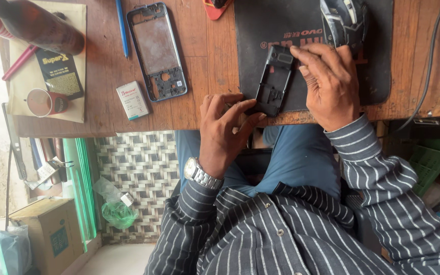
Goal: The person applies glue from a tube to a small black plastic housing, then presses the two halves together and holds them while the glue sets. They later retrieve a brush from a drawer and use it to clean the exterior of the assembled housing.
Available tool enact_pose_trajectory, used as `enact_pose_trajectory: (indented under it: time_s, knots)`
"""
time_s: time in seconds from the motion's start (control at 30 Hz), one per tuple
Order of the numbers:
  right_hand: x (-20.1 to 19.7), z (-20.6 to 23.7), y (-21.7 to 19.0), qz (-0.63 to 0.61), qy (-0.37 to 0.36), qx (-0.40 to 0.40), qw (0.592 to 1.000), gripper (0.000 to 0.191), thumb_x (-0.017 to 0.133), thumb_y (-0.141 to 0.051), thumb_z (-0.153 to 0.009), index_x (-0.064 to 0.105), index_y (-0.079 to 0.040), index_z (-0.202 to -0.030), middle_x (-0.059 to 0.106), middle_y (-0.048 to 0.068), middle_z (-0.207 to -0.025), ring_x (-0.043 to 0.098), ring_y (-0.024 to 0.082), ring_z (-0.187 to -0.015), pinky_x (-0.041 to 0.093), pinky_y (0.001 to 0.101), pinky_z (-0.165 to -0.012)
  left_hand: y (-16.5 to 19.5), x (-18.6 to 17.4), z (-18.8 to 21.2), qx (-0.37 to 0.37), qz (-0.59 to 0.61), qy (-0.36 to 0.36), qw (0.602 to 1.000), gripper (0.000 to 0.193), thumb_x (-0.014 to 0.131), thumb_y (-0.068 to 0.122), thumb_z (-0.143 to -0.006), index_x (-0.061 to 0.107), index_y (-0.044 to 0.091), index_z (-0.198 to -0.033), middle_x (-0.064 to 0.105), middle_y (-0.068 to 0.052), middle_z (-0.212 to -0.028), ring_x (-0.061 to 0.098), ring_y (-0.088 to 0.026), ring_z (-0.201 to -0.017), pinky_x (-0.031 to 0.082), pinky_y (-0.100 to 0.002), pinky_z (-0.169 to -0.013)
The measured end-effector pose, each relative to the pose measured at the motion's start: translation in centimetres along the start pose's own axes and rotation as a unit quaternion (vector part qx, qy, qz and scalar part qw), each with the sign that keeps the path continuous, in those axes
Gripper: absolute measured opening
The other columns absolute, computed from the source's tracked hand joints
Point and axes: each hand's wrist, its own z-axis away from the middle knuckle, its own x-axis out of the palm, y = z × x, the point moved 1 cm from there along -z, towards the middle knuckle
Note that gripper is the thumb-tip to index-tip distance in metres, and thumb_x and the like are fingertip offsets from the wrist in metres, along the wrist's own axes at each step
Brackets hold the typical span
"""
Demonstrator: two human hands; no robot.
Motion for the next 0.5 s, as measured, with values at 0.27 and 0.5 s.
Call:
enact_pose_trajectory:
  time_s: [0.27, 0.5]
  knots:
    - [-0.7, -0.1, 1.1, -0.085, -0.031, -0.063, 0.994, 0.120, 0.074, -0.080, -0.080, 0.032, -0.004, -0.164, 0.056, 0.011, -0.157, 0.050, 0.023, -0.107, 0.046, 0.0370, -0.104, -0.4, -0.4, -1.8, 0.043, -0.016, -0.082, 0.996, 0.108, 0.097, 0.030, -0.065, 0.040, 0.017, -0.155, 0.039, -0.015, -0.157, 0.043, -0.035, -0.133, 0.039, -0.052, -0.116]
    - [-0.5, 0.0, 1.0, -0.016, -0.068, -0.057, 0.996, 0.144, 0.083, -0.082, -0.058, 0.026, -0.007, -0.166, 0.056, 0.007, -0.158, 0.050, 0.025, -0.112, 0.043, 0.0430, -0.107, -5.6, -0.4, -8.6, 0.177, 0.017, -0.237, 0.955, 0.146, 0.105, 0.037, -0.061, 0.007, 0.012, -0.165, 0.025, -0.013, -0.170, 0.018, -0.041, -0.157, 0.022, -0.056, -0.129]
